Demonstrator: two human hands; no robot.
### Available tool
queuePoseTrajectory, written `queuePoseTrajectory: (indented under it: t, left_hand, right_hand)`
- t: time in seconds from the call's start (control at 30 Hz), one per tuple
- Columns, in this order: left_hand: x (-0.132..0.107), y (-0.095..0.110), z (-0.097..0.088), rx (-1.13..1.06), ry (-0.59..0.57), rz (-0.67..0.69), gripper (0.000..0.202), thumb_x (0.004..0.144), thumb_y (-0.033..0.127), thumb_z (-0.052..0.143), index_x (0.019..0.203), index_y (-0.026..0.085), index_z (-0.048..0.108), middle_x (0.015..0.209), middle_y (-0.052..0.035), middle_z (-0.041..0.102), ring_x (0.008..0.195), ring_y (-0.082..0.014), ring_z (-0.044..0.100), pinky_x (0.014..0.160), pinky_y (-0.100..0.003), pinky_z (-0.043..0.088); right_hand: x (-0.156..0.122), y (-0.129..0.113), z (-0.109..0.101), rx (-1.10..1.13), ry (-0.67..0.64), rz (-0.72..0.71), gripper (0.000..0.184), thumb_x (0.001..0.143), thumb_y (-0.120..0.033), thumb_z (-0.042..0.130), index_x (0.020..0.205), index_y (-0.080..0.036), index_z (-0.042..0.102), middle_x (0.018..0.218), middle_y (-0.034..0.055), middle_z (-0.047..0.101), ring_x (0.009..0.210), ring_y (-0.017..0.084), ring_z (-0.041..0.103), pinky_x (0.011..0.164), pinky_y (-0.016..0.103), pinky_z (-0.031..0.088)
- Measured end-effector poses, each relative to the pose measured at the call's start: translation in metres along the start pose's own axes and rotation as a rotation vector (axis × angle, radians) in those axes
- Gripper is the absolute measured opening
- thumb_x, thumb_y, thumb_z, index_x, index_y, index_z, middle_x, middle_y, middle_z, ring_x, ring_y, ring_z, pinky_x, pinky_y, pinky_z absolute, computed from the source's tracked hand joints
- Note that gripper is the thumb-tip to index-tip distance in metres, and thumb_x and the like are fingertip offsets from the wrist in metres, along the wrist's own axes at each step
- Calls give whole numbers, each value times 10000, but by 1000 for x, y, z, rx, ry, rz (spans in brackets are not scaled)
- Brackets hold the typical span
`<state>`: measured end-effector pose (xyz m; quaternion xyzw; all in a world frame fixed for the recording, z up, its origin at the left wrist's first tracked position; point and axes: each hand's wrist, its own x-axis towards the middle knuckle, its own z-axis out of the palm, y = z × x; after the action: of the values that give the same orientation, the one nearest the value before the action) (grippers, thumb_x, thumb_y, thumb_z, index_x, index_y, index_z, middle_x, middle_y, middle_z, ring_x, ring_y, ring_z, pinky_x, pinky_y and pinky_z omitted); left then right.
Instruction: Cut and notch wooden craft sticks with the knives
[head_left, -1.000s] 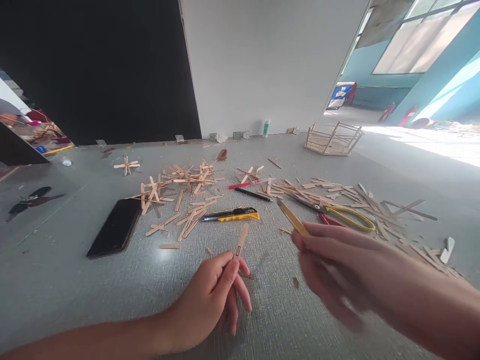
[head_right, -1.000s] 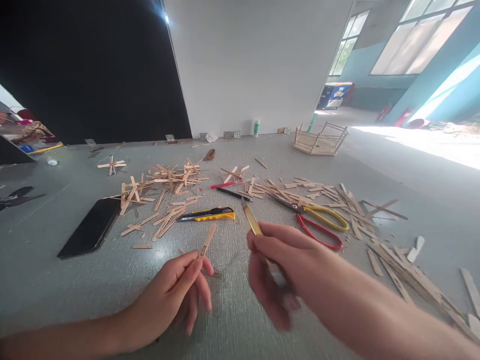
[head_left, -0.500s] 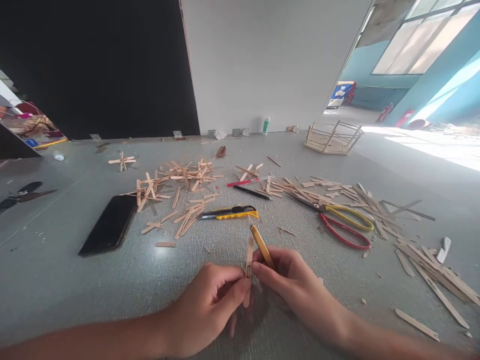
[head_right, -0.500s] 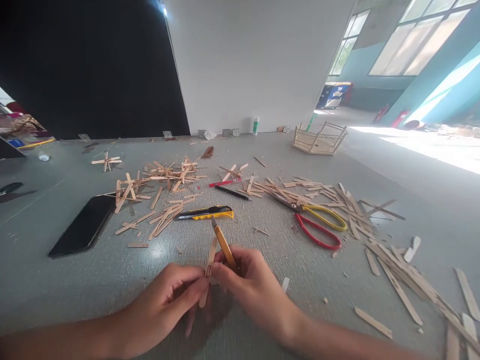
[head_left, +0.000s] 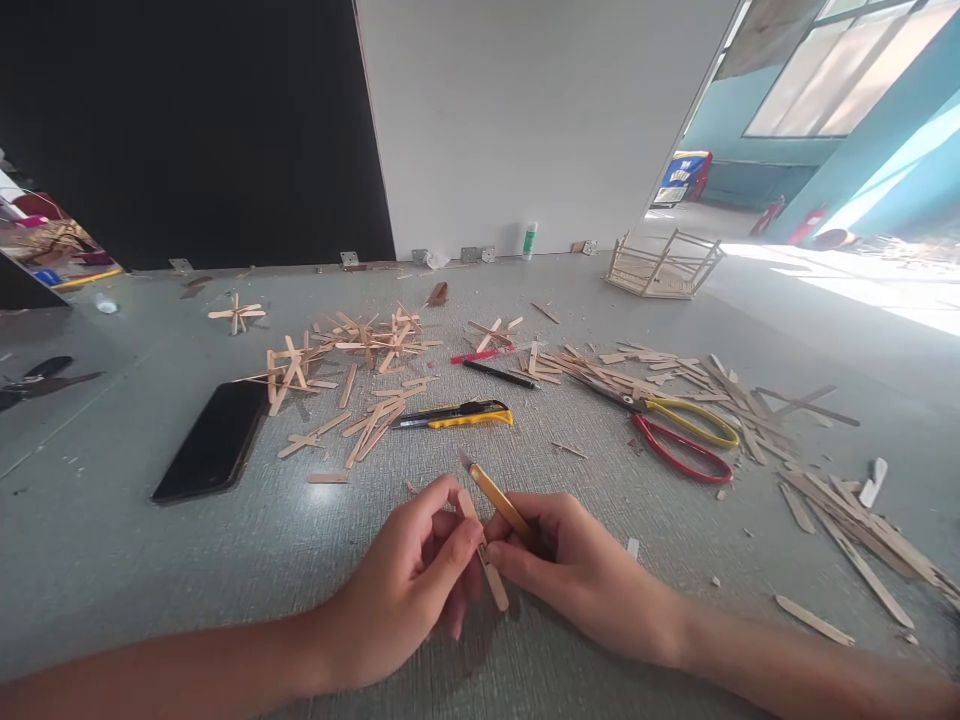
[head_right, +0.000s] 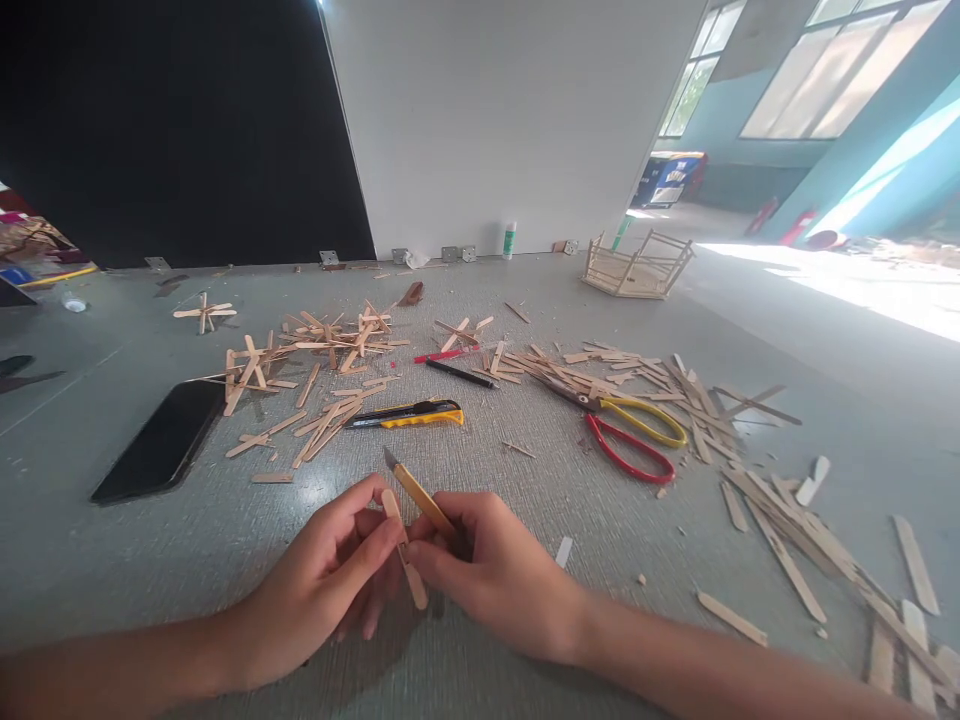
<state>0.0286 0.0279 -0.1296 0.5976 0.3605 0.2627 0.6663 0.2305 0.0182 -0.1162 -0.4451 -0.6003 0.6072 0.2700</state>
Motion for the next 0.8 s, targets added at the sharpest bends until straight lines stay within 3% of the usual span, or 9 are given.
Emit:
queuePoseTrajectory:
  t: [0.2,0.4,0.67,0.8]
  left_hand:
    - [2,5,-2,-11,33,-17,310,1068,481,477,905,218,465,704,58,575,449,-58,539,381,-119,367]
    - [2,5,-2,-41,40,-1,308,1065,463,493,890,209,483,710,54,590,445,-48,542,389,-112,376]
    - [3,5,-3,-131,143,61,290,1040,469,542,917,213,489,775,27,655,423,-62,574,365,-126,418]
    - [5,3,-5,-152,124,62,295,1039,446,550,910,181,564,782,10,664,437,-62,590,380,-133,446]
  right_hand:
    - [-3,-2,3,-99,103,-16,329,993,-478,557,817,-200,550,692,-51,401,646,130,343,587,274,300]
    - [-4,1,4,-93,147,-19,353,991,-495,546,802,-197,543,684,-54,375,643,129,323,582,280,295]
    - [0,5,1,-36,132,-108,376,990,-528,569,867,-174,596,717,-42,421,657,118,363,587,259,331]
    - [-2,7,3,24,88,-118,428,995,-571,573,842,-173,608,685,-40,460,605,104,388,538,239,338]
